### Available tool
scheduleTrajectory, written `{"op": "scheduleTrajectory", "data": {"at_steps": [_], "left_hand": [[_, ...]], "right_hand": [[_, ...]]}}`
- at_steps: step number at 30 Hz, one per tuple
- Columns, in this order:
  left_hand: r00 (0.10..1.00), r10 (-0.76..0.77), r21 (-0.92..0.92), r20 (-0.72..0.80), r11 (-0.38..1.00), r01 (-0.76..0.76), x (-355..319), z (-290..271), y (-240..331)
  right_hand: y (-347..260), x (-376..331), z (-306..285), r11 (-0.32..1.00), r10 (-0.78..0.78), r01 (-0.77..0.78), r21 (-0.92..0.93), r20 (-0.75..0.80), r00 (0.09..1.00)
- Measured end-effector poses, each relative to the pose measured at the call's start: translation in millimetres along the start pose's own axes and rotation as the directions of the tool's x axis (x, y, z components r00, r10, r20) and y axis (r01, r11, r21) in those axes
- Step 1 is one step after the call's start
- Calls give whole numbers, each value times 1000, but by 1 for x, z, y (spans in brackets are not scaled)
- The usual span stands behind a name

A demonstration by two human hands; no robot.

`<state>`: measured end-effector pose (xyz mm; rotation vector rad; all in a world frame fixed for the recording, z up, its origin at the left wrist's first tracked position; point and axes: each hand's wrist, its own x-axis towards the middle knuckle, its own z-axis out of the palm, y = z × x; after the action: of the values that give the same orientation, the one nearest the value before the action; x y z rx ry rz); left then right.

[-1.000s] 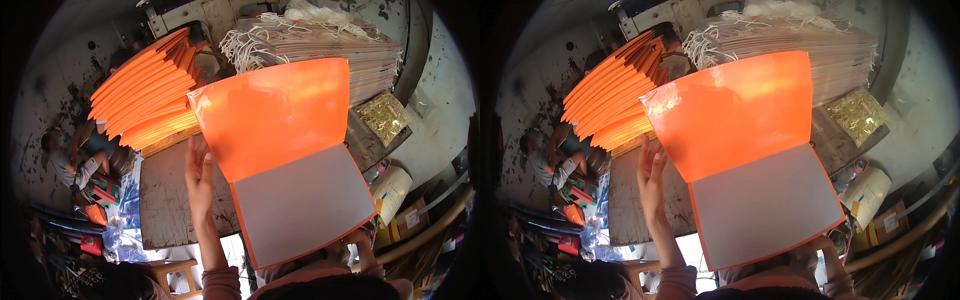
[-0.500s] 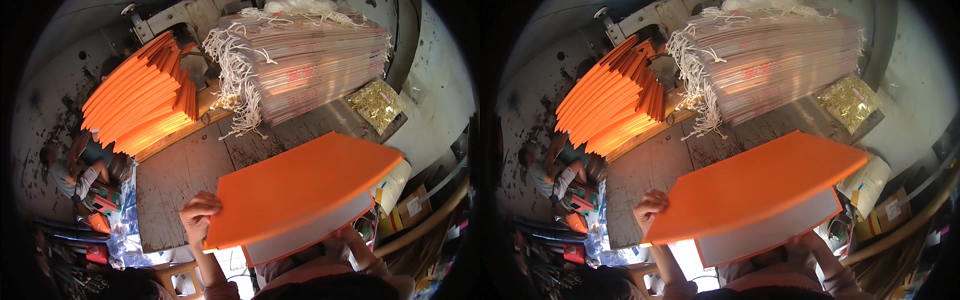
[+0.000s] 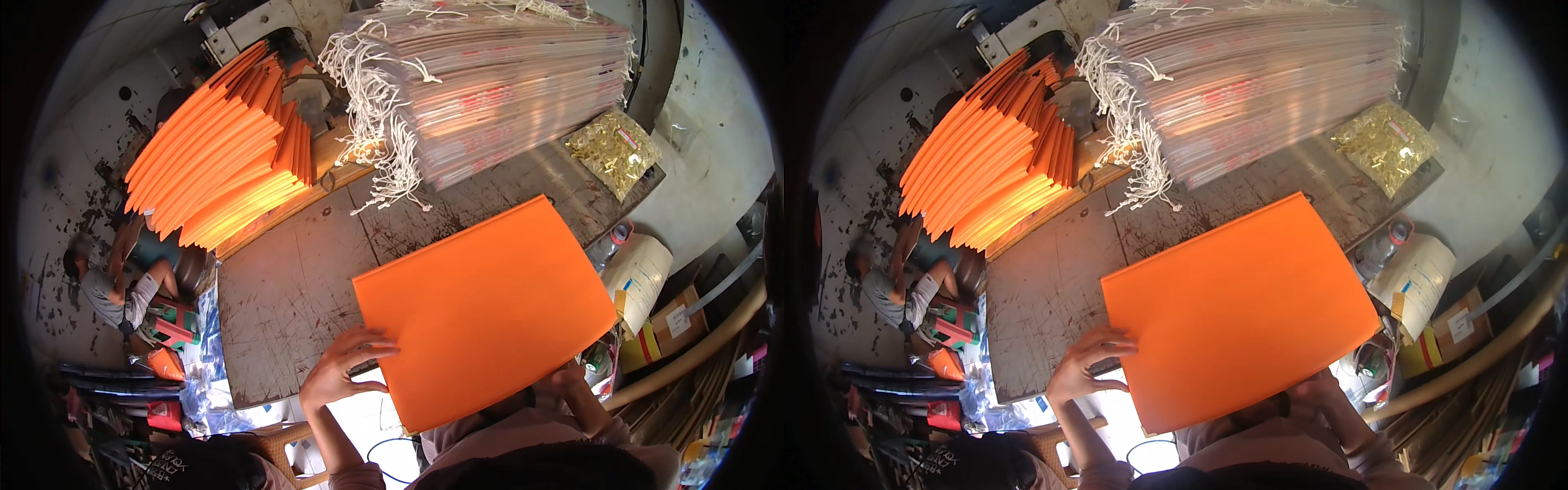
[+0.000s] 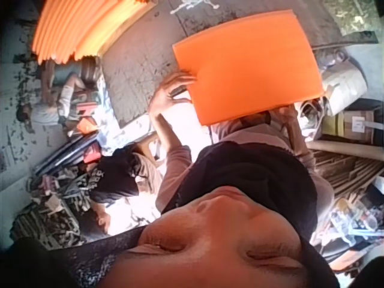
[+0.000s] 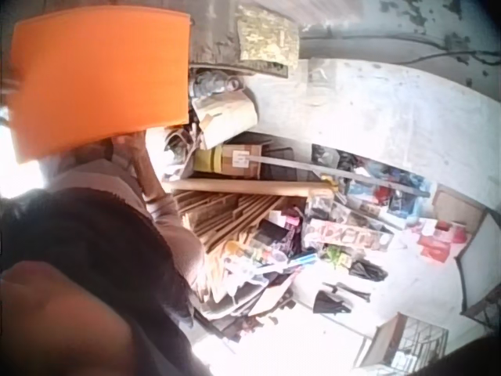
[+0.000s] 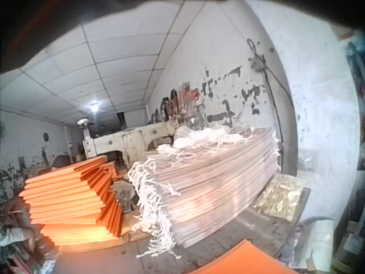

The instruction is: The person attaches metal clips to the spine of orange folders by hand, opening the folders and sliding the clips onto the pre-scored edges before closing the folders and placing them back onto a stack.

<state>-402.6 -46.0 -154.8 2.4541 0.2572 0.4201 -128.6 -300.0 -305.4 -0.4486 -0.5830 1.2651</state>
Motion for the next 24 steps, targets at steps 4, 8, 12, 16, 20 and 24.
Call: {"op": "scheduleTrajectory", "data": {"at_steps": [4, 8, 12, 16, 20, 24], "left_hand": [[993, -108, -165, -51, 981, 98, -5, -5, -2], [953, -221, -5, -208, 974, 225, 1, -11, 1], [926, -233, 23, -297, 968, 251, -2, -12, -1], [917, -252, 22, -310, 962, 272, -12, -11, 1], [898, -290, -10, -331, 952, 305, -23, -12, -2], [885, -295, -23, -361, 951, 308, -24, -15, 1]], "right_hand": [[-7, 23, 51, 973, 56, 35, 228, -380, 923], [-15, 37, 70, 998, -27, 52, 46, -441, 897], [-30, 43, 71, 990, -65, 119, 74, -509, 858], [-60, 44, 47, 884, -466, 390, -258, -541, 700], [-125, 51, 61, 778, -622, 500, -380, -574, 532], [-189, 69, 124, 412, -896, 471, -780, -254, 363]]}}
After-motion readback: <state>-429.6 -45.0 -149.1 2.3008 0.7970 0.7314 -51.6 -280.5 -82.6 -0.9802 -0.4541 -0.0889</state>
